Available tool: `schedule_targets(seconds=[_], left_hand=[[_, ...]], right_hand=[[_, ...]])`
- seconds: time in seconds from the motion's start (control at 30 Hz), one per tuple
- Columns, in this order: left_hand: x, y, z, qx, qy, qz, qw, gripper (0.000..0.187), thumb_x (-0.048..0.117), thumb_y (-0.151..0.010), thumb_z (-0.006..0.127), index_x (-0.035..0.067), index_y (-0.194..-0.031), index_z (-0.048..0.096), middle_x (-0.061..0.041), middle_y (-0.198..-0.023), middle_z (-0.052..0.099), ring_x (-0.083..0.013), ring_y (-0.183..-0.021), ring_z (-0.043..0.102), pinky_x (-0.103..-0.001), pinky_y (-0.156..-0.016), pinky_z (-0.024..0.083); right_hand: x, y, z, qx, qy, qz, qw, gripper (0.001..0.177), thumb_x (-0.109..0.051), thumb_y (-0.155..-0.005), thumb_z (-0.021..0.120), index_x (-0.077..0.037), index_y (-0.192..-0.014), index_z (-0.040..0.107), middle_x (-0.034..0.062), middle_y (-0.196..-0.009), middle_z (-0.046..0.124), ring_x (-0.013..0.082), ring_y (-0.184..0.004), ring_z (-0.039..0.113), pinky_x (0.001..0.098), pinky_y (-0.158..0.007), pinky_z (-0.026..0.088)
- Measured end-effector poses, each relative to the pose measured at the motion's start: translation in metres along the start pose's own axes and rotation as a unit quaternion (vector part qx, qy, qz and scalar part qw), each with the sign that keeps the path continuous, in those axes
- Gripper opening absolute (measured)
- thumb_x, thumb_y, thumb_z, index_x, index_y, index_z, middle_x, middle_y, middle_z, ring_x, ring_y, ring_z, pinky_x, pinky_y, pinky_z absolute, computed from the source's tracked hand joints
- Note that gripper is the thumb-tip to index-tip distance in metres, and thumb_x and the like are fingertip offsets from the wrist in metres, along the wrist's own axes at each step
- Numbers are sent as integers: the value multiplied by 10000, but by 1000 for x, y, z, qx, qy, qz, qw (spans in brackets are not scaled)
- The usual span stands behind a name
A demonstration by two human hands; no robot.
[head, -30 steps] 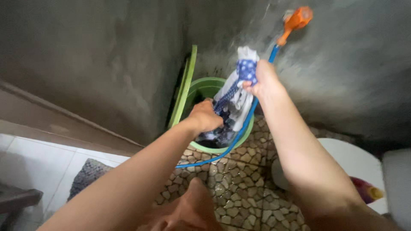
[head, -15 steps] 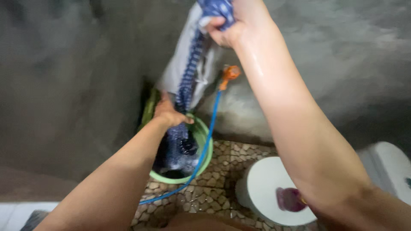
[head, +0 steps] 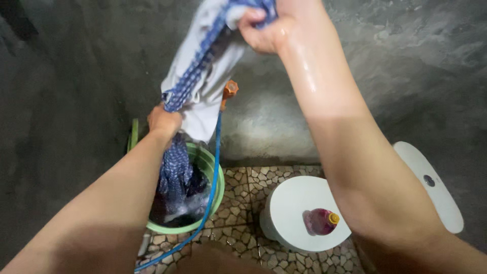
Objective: The person wrings out wet clothes over a bucket by hand, transfers them into a top-loading washing machine, and repeats the process with a blue checkered cloth and multiple dark garments.
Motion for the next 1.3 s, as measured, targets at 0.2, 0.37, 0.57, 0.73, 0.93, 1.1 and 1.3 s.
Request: schedule_targets(seconds=[0.2, 0.37, 0.57, 0.73, 0.93, 1.1, 1.3], left_hand=[[15, 23, -39, 2, 58, -69, 996, 405, 159, -831, 574, 78, -1207, 701, -216, -1192, 704, -385, -1135, 681, -452, -946, 519], [27, 0, -59, 4, -31, 33, 999, 389, 123, -795, 601, -11, -1132, 740, -285, -1180, 692, -426, -1173, 647, -443, -1016, 489], [102, 4, -66, -23, -180, 111, 977, 356, 125, -767, 622, -60, -1047, 742, -317, -1147, 686, -446, -1137, 655, -448, -995, 518], [179, 25, -78, -29, -227, 145, 963, 342, 152, -752, 670, -48, -1016, 754, -314, -1130, 691, -445, -1123, 661, -446, -974, 534], [224, 27, -82, -40, -258, 178, 949, 381, 243, -758, 732, -43, -1009, 750, -312, -1106, 690, -431, -1121, 665, -437, -976, 532], [252, 19, -69, -62, -280, 257, 923, 416, 273, -762, 757, -68, -999, 729, -322, -1111, 679, -417, -1112, 671, -425, -962, 532], [249, 10, -90, -219, -87, 275, 932, 400, 84, -766, 624, -19, -1136, 733, -192, -1050, 778, -302, -1072, 763, -390, -881, 570]], right_hand=[[8, 10, -75, 55, 216, -24, 975, 216, -95, -904, 366, -64, -849, 573, 88, -706, 603, 174, -512, 516, 279, -363, 337], [57, 1, -146, 212, 362, -41, 907, 150, -66, -912, 438, -63, -979, 572, 117, -823, 634, 238, -655, 629, 368, -453, 505], [134, -10, -147, 135, 515, 75, 843, 412, -160, -919, 530, 23, -1286, 564, 191, -1138, 666, 360, -978, 705, 547, -749, 590], [164, 1, -56, -107, 682, -91, 717, 929, -347, -711, 912, -1, -1437, 448, 175, -1383, 593, 229, -1257, 572, 387, -1087, 460], [178, -7, -11, -85, 561, -227, 791, 956, -253, -547, 947, -45, -1355, 479, 105, -1260, 663, 200, -1165, 648, 351, -963, 542], [165, -31, -22, 203, 559, -366, 716, 791, -250, -610, 943, -18, -1244, 530, 145, -1132, 705, 249, -1063, 691, 379, -881, 549], [138, -32, -9, 118, 508, -504, 688, 574, -183, -641, 899, -6, -1140, 675, 144, -993, 776, 263, -959, 765, 383, -831, 581]])
Point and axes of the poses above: each hand's wrist, its own y-axis away from the middle knuckle, its own z-axis out of the palm, x = y × z, the point moved 6 cm from there along -y, towards the middle knuckle
